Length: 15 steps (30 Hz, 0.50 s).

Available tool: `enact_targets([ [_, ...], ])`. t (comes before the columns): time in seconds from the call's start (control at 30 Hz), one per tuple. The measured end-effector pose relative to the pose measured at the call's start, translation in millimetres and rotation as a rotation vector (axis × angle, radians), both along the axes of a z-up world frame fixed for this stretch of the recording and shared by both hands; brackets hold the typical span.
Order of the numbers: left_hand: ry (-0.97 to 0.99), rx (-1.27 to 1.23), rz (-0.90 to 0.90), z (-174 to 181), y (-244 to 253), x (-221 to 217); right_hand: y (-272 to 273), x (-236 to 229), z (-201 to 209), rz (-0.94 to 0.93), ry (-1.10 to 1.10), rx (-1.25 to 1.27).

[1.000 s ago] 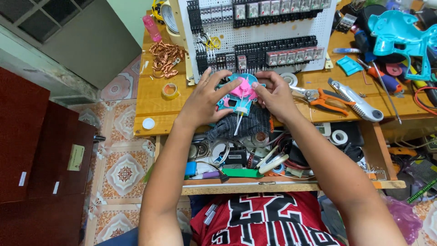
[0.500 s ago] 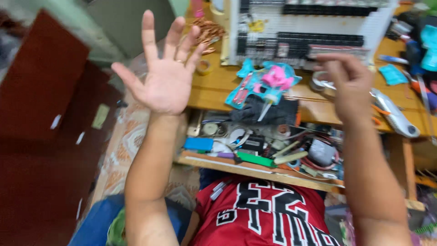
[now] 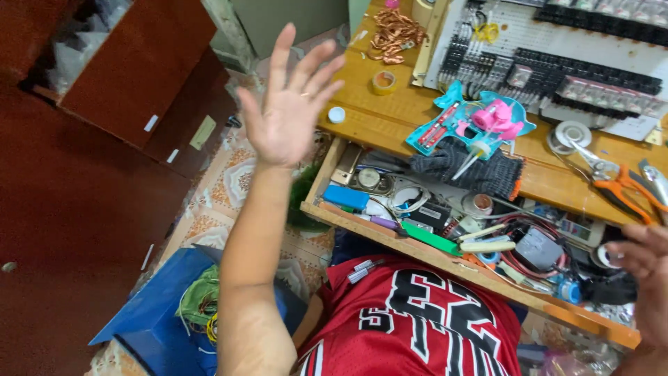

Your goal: Assembling and repairing a small plastic toy using hand tools

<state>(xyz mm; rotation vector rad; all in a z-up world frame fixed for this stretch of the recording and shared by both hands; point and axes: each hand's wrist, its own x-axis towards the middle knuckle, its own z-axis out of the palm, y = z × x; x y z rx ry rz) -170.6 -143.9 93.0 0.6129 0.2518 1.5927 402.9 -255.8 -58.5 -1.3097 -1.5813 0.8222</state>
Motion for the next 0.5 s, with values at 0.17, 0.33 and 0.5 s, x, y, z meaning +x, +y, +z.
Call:
enact_targets([
  [0.17,1.245,0.321,0.447,-46,-19,-54,-77,-26,0,-0.375,-0.266,0.018],
  [0.33,1.153,0.141,0.465,-80,-43,-84,-92,-42,-14,-0.31,-0.706,0.178],
  [0.5,1.018,0.135,0.543,-88,-40,-73,-88,-34,-24,-0.256,-0.874,0.236],
])
